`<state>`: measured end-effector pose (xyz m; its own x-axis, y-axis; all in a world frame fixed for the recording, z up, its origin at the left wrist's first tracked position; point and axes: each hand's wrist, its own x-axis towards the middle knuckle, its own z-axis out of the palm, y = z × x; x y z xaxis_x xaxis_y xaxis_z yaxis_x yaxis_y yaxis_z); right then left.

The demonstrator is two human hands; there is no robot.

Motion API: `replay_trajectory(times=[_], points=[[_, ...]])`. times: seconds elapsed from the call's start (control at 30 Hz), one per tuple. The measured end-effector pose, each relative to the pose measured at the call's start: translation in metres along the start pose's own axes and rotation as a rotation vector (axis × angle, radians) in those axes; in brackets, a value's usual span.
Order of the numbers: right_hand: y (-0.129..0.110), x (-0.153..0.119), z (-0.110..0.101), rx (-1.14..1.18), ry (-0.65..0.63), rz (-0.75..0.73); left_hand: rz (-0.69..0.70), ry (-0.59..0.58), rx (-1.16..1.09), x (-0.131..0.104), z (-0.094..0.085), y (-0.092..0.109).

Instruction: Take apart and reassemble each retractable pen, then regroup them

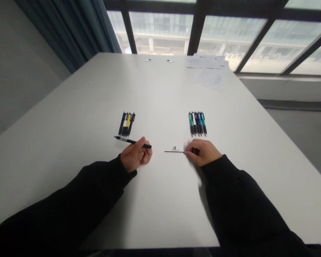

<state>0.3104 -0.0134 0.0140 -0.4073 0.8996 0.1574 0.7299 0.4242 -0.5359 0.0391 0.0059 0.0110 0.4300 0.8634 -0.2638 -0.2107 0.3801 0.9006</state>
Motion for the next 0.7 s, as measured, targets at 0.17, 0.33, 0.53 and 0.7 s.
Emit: replay_trajectory(times=[0.17,0.33,0.53,0.7], points=[[0.0013,0.0005,0.0001,-0.001,-0.001,-0.005,0.002,-0.013,-0.008,0.0007,-0.0006,-0.0009],[0.0024,0.0007,0.0004,0.004,0.008,-0.007,0.005,-0.006,-0.010,0.0010,-0.0006,-0.0018],[0.0037,0.0001,0.0011,0.004,0.014,0.003,0.016,-0.007,-0.018,0.0006,0.0004,-0.0010],[-0.0003,0.0005,-0.0011,0.015,0.046,0.019,0.006,-0.017,0.005,0.0002,-0.0013,-0.0013]])
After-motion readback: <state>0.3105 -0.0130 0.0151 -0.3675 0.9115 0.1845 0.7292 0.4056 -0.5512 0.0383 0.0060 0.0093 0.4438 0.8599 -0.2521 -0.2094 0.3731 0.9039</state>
